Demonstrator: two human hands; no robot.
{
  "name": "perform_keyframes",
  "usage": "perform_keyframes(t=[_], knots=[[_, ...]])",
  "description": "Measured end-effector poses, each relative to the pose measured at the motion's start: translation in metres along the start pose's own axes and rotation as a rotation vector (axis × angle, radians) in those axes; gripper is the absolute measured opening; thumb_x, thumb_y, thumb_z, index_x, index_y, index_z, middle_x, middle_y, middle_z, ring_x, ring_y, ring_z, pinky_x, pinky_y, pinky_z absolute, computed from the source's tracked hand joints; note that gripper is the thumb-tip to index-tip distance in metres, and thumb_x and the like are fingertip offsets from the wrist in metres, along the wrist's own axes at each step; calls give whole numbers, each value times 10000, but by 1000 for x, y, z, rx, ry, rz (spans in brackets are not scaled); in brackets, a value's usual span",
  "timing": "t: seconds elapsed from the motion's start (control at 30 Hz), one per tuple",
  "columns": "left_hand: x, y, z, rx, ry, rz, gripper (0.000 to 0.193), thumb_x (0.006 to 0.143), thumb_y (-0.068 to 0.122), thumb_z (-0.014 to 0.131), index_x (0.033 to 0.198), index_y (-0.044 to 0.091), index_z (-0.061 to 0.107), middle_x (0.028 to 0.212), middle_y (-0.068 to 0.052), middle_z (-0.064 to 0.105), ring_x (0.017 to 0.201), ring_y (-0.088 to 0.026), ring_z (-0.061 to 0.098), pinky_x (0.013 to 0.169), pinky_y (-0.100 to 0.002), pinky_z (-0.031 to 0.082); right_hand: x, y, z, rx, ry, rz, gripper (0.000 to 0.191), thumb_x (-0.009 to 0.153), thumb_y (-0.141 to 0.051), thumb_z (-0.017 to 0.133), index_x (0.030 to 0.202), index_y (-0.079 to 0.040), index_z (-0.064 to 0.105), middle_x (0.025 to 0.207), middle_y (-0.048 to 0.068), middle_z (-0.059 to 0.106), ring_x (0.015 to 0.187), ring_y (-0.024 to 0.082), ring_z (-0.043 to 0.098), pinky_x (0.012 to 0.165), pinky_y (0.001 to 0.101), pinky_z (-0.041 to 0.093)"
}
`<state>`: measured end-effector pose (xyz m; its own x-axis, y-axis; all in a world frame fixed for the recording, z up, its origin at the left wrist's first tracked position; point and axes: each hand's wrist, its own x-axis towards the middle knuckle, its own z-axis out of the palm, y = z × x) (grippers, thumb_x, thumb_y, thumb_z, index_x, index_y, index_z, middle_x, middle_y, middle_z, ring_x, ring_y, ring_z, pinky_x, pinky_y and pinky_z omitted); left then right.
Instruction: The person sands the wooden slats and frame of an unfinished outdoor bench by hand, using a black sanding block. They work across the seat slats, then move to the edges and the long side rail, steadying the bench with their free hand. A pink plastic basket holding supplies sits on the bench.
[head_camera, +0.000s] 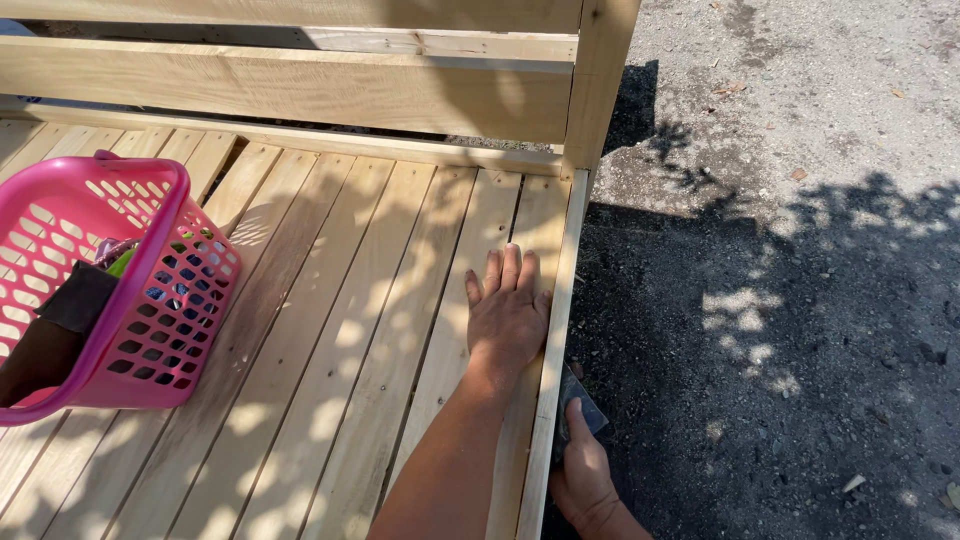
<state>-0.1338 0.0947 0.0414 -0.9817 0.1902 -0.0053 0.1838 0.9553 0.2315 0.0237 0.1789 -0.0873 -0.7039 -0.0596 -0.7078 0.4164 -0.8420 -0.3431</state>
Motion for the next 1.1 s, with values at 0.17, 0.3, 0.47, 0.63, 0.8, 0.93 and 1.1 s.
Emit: perform_keyframes(t=[0.17,0.3,0.47,0.63,0.8,0.93,1.1], knots=[[1,3,-6,25,-51,-6,612,1042,442,319,1586,187,205,1687,-54,150,1558,-261,85,1238,-553,45,-24,34,-26,-158,119,-44,495,1016,-455,440,1406,-171,553,1289,103,707,1146,249,690,1008,425,528],[-1,3,-8,-2,-48,-12,613,1042,434,327,1589,182,214,1695,-50,155,1563,-261,90,1244,-553,48,1,16,-13,-153,175,88,653,1047,-510,404,1424,-11,590,1321,206,658,1169,332,649,988,473,544],[-2,2,-7,11,-33,-4,608,1046,440,331,1585,180,225,1687,-66,167,1561,-275,101,1243,-561,56,-5,27,-13,-110,131,69,686,1030,-530,406,1408,7,605,1307,196,676,1159,311,653,1001,441,519],[0,1,-5,10,12,6,620,1029,434,371,1577,169,251,1680,-71,192,1556,-286,131,1233,-571,77,-6,19,-2,-164,186,42,618,1034,-489,388,1413,-36,570,1277,165,699,1107,293,701,1012,455,518],[-3,0,-3,-16,24,-3,620,1025,437,389,1572,170,271,1677,-72,209,1556,-286,145,1234,-577,86,5,-24,36,-154,22,-2,710,1055,-518,392,1453,55,527,1280,223,640,1130,331,641,1029,498,512],[-4,0,-4,-3,28,1,619,1030,438,385,1573,167,266,1677,-74,209,1555,-291,139,1237,-577,88,-47,6,32,-215,189,5,635,1029,-490,431,1463,-38,532,1304,164,673,1214,286,634,1086,471,466],[-4,1,-7,12,5,-1,613,1042,446,350,1580,171,248,1672,-74,198,1554,-280,133,1240,-574,85,-58,6,31,-235,-43,-165,682,934,-485,483,1526,-153,411,1380,86,602,1255,226,599,1079,427,457]])
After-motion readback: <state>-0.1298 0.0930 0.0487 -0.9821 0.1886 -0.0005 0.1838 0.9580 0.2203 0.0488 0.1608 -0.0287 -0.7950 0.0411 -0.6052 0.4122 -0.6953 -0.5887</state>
